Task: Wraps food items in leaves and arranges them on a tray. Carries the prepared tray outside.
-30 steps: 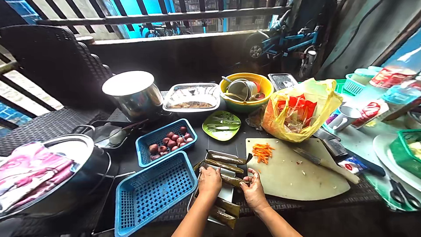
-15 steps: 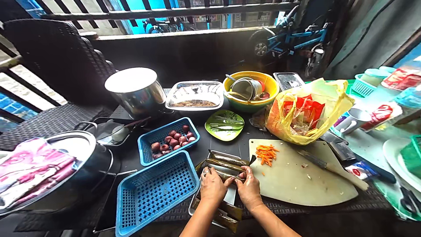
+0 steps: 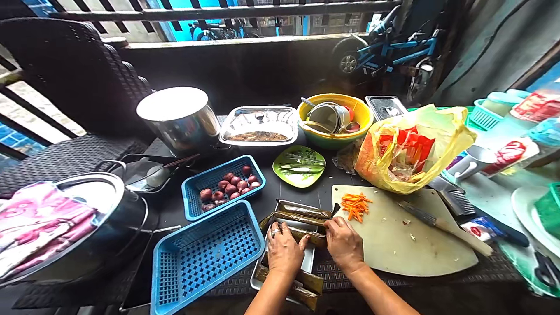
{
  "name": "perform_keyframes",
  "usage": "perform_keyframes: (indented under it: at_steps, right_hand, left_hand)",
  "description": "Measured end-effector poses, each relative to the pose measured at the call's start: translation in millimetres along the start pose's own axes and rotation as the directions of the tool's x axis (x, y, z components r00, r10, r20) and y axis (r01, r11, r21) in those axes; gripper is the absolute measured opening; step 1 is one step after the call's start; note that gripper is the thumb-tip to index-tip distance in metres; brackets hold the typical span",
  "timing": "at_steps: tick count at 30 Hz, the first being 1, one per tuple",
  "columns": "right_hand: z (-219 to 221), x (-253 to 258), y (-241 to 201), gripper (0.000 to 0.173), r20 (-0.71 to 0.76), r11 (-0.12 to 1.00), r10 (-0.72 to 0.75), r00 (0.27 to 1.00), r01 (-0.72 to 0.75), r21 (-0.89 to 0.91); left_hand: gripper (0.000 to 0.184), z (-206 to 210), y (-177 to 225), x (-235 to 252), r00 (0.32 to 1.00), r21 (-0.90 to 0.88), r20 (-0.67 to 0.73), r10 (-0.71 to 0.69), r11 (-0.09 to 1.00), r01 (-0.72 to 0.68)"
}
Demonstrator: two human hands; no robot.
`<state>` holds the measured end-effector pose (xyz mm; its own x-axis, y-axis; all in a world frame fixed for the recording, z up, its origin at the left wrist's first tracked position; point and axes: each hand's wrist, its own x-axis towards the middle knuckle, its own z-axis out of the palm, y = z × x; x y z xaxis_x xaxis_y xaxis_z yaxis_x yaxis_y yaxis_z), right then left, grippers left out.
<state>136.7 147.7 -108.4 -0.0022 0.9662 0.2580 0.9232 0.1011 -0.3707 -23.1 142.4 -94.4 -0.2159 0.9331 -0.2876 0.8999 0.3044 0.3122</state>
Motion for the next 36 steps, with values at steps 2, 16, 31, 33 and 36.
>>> perform_keyframes:
  at_steps: [2,16,31,33,36]
  right_hand:
    - [-5,14,3,0.027,0.224,0.992,0.002,0.975,0.027,-0.126]
    - [-11,55,-12,0.029,0.493,0.970,-0.009,0.870,0.127,-0.207]
    - [-142,28,36,0.007,0.810,0.760,-0.140,0.569,-0.462,0.456]
    - [-145,29,27,0.027,0.789,0.949,-0.066,0.610,-0.206,0.239]
    - [-140,25,-25,0.068,0.730,0.994,0.091,0.677,-0.105,-0.026]
  left_hand:
    - [0.089,0,0,-2,1.000,-0.010,-0.002,0.010,1.000,-0.010]
    - [0.081,-5,2,-4,1.000,-0.021,0.024,0.003,1.000,-0.002]
    - [0.033,-69,68,22,0.976,-0.793,0.210,0.057,-0.574,0.204]
    - [0.032,-63,82,19,0.981,-0.824,0.192,0.033,-0.538,0.179]
    - [0.029,-44,115,-6,0.985,-0.867,0.170,0.023,-0.471,0.160]
